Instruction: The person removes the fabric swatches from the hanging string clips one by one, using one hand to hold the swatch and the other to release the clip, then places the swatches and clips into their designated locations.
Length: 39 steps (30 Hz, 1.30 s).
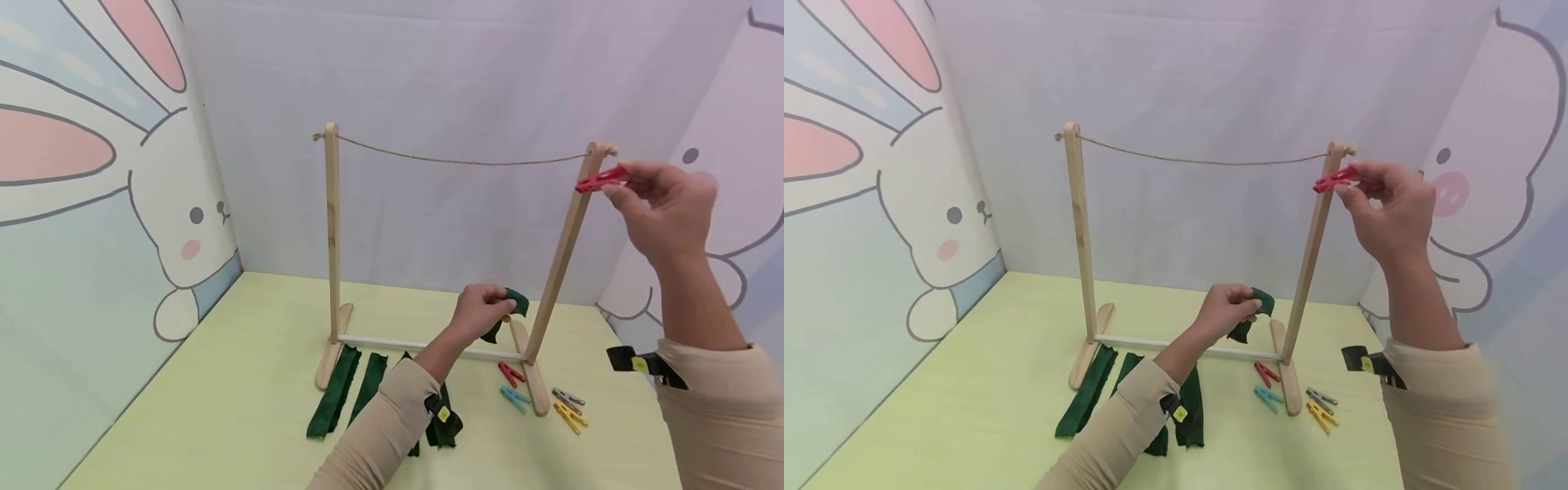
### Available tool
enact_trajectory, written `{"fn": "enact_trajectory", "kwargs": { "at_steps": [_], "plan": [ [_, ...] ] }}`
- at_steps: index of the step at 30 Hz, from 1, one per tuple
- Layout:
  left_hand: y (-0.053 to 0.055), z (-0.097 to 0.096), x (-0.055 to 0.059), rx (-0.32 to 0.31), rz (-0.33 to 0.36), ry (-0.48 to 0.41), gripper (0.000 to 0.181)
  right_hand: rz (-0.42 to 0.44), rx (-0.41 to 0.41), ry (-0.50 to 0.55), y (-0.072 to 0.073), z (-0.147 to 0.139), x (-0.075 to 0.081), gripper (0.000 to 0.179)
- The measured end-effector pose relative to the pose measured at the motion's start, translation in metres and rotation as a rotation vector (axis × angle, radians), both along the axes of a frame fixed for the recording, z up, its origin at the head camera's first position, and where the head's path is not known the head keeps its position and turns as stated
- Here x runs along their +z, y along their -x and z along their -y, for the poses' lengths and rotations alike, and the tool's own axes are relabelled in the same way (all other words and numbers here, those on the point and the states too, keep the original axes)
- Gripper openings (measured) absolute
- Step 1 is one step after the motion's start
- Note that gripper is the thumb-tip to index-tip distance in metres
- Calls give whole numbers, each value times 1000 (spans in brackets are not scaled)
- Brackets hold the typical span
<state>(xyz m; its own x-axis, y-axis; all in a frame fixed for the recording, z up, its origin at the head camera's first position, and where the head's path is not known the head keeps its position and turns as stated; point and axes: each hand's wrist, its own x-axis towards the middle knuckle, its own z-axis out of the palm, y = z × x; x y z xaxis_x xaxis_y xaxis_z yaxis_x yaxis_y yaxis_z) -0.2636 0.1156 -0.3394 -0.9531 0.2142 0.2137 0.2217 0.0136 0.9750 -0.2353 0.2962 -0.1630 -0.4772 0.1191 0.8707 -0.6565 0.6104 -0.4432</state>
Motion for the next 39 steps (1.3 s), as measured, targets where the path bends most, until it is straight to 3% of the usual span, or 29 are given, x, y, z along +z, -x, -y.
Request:
{"fn": "enact_trajectory", "kwargs": {
  "at_steps": [3, 15, 26, 31, 39],
  "plan": [
    [-4, 6, -8, -1, 9, -12, 17, 4, 8, 1, -3, -4, -14, 26],
    [-17, 18, -31, -39, 52, -67, 25, 185, -21, 84, -9, -18, -58, 31],
    [-27, 22, -52, -48, 85, -35, 27, 256, -48, 6, -23, -32, -94, 33],
    [-29, 23, -62, -54, 111, -37, 28, 298, -66, -19, -25, -40, -112, 33],
    [-27, 24, -79, -36, 171, 0, 26, 411, -24, 29, -24, -44, -138, 33]
  ]
}}
